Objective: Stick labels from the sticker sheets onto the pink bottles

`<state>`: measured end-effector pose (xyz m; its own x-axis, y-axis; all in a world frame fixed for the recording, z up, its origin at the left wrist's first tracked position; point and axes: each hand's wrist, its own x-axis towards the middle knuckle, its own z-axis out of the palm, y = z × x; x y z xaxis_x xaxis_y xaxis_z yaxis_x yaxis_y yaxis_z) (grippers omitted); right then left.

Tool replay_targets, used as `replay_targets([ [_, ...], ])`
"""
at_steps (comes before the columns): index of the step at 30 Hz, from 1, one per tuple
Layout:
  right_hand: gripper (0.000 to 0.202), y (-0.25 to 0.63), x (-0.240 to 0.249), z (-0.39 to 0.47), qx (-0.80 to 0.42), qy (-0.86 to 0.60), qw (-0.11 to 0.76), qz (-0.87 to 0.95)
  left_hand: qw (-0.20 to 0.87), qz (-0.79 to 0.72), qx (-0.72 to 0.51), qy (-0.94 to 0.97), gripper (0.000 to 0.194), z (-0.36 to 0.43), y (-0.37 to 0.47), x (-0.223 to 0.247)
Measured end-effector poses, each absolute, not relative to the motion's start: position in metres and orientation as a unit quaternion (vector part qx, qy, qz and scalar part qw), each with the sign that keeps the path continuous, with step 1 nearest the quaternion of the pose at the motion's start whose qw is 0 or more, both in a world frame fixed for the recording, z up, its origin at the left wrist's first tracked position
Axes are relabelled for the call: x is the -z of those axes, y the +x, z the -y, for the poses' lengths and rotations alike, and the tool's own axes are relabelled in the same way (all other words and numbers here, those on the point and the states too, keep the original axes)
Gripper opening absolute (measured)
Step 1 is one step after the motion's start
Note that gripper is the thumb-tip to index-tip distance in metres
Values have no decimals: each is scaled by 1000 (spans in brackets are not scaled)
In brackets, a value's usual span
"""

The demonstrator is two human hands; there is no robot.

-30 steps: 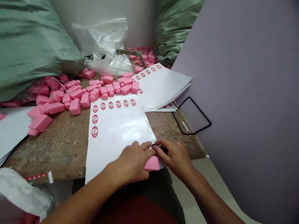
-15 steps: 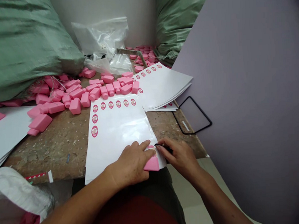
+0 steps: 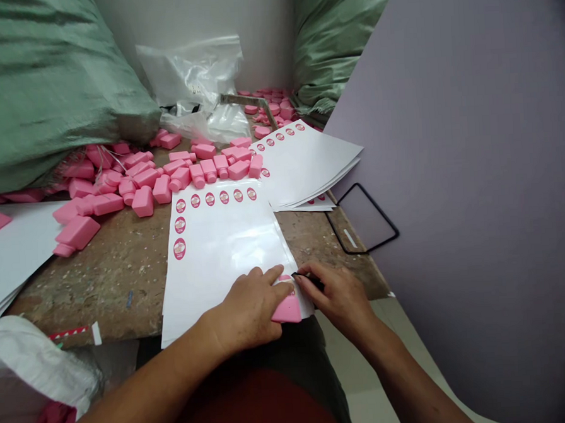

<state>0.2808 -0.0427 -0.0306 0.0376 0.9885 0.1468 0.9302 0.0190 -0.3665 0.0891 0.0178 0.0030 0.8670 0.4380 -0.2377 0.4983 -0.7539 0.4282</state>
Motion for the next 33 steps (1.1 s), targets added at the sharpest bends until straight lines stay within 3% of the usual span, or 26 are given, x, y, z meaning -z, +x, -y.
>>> replay_targets([
  [9, 18, 278, 30, 40, -80, -701, 190, 683, 242, -249, 61, 936, 57, -19, 90, -3],
  [15, 19, 277, 32, 40, -214, -706, 247, 628, 263, -251, 45, 931, 59, -19, 90, -3],
  [19, 19, 283, 30, 41, -229, -706, 271, 613, 365, -276, 28, 889, 52, -28, 84, -7],
  [24, 18, 285, 29, 40, -154, -694, 210, 671, 535, -386, -17, 752, 33, -41, 76, -15],
  [28, 17, 282, 32, 39, -87, -687, 192, 696, 524, -377, -5, 764, 37, -44, 74, -15],
  [33, 15, 282, 33, 38, -59, -669, 189, 717, 456, -270, 30, 847, 62, -43, 72, -9],
])
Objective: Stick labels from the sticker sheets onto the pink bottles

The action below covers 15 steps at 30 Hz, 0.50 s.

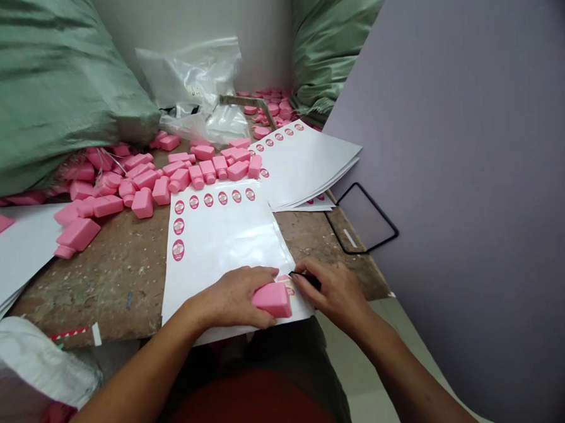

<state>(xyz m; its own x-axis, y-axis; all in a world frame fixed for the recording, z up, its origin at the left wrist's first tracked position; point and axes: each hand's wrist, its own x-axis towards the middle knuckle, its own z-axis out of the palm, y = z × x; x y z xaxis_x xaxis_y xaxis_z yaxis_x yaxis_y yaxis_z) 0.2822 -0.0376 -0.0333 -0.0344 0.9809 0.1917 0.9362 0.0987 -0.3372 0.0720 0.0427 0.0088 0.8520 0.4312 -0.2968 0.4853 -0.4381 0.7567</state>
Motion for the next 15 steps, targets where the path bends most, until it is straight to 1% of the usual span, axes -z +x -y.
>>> replay_targets([
  [4, 18, 283, 37, 37, -46, -673, 186, 714, 440, -259, 33, 859, 46, -40, 71, -5],
  [7, 23, 281, 41, 35, -22, -688, 189, 701, 434, -265, 33, 861, 44, -39, 71, -5],
  [10, 25, 278, 41, 34, -34, -698, 204, 685, 447, -272, 29, 852, 47, -39, 69, -5],
  [13, 27, 277, 39, 34, -73, -701, 228, 671, 477, -289, 19, 830, 60, -42, 66, -4],
  [15, 29, 281, 38, 37, -119, -704, 261, 650, 494, -293, 7, 819, 66, -43, 64, -4],
])
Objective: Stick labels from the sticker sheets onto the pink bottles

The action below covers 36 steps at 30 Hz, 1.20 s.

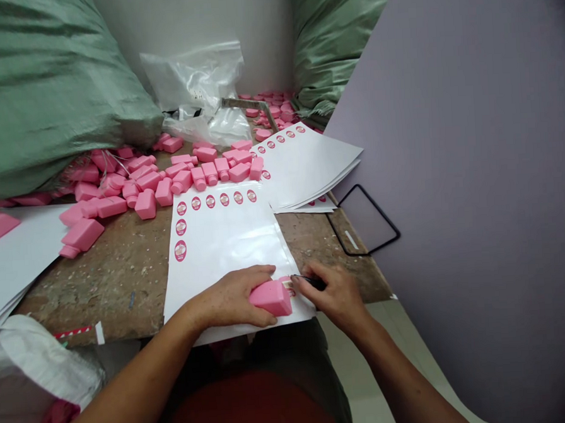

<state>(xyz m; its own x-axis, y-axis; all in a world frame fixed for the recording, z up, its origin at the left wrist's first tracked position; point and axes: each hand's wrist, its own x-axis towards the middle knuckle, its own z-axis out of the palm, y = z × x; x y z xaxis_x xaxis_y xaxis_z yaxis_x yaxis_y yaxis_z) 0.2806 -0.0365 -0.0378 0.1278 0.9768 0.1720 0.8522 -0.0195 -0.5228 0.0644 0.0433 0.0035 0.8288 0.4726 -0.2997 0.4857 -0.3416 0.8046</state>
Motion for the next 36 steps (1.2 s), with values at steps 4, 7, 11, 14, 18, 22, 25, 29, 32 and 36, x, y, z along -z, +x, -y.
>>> replay_targets([
  [4, 26, 288, 34, 42, -239, -696, 346, 582, 491, -261, 4, 831, 51, -42, 62, -2],
  [7, 32, 288, 31, 46, -264, -689, 313, 599, 465, -254, 19, 848, 41, -38, 63, -1],
  [11, 39, 280, 32, 51, -256, -680, 256, 638, 447, -260, 22, 855, 38, -34, 63, 0],
  [14, 39, 275, 33, 53, -256, -686, 237, 639, 443, -260, 29, 857, 37, -33, 63, 0],
  [18, 35, 278, 30, 52, -341, -671, 312, 579, 443, -260, 26, 857, 39, -34, 62, 0],
  [22, 34, 281, 32, 47, -334, -686, 353, 542, 447, -261, 20, 856, 41, -34, 62, 2],
  [25, 27, 278, 36, 41, -279, -700, 306, 581, 451, -263, 20, 853, 40, -35, 61, 3],
  [29, 25, 270, 41, 38, -264, -710, 283, 588, 460, -264, 16, 848, 41, -35, 61, 3],
  [32, 27, 267, 40, 38, -303, -702, 314, 563, 463, -260, 6, 847, 39, -35, 61, 3],
  [36, 27, 268, 35, 40, -385, -670, 390, 500, 457, -258, 7, 851, 33, -35, 62, 1],
])
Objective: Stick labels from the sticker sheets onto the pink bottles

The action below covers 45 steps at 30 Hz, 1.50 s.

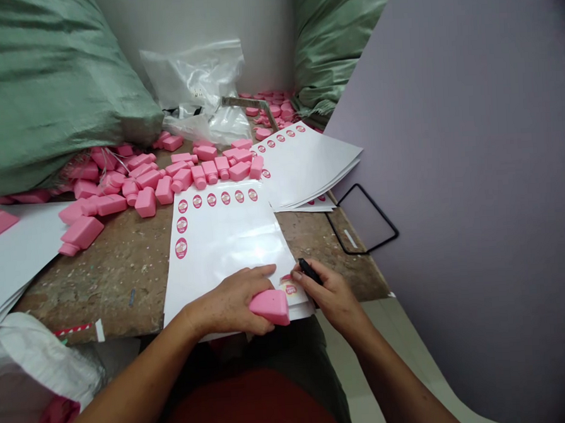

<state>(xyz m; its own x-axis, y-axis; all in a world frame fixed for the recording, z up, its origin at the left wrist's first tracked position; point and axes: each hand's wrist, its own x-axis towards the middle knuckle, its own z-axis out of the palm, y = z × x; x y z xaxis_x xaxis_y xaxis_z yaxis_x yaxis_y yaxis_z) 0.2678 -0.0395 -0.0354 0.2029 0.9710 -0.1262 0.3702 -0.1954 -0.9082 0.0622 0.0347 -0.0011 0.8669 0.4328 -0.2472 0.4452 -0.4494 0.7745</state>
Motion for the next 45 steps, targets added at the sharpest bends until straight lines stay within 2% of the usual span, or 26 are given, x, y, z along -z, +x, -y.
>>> replay_targets([
  [8, 22, 272, 30, 37, -414, -649, 373, 518, 450, -266, 18, 852, 39, -34, 64, -2],
  [12, 20, 269, 30, 41, -394, -650, 400, 513, 450, -267, 20, 852, 38, -33, 63, -2],
  [14, 21, 268, 29, 45, -398, -650, 430, 485, 453, -265, 21, 851, 35, -33, 63, -1],
  [18, 25, 270, 19, 54, -385, -634, 559, 371, 466, -254, 13, 847, 33, -34, 63, -3],
  [20, 26, 269, 11, 56, -361, -623, 594, 359, 489, -266, -17, 831, 32, -34, 62, -6],
  [23, 24, 260, -2, 56, -359, -623, 567, 402, 571, -336, -93, 743, 32, -28, 57, -13],
  [26, 22, 241, -13, 53, -345, -620, 550, 441, 704, -373, -211, 566, 42, -16, 50, -16],
  [30, 38, 212, -21, 45, -367, -574, 561, 470, 823, -352, -300, 331, 59, 0, 44, -14],
  [34, 37, 195, -23, 37, -375, -564, 544, 496, 848, -322, -349, 234, 48, 5, 44, -10],
  [45, 33, 184, -22, 30, -367, -576, 532, 501, 831, -335, -385, 223, 55, 3, 48, -10],
])
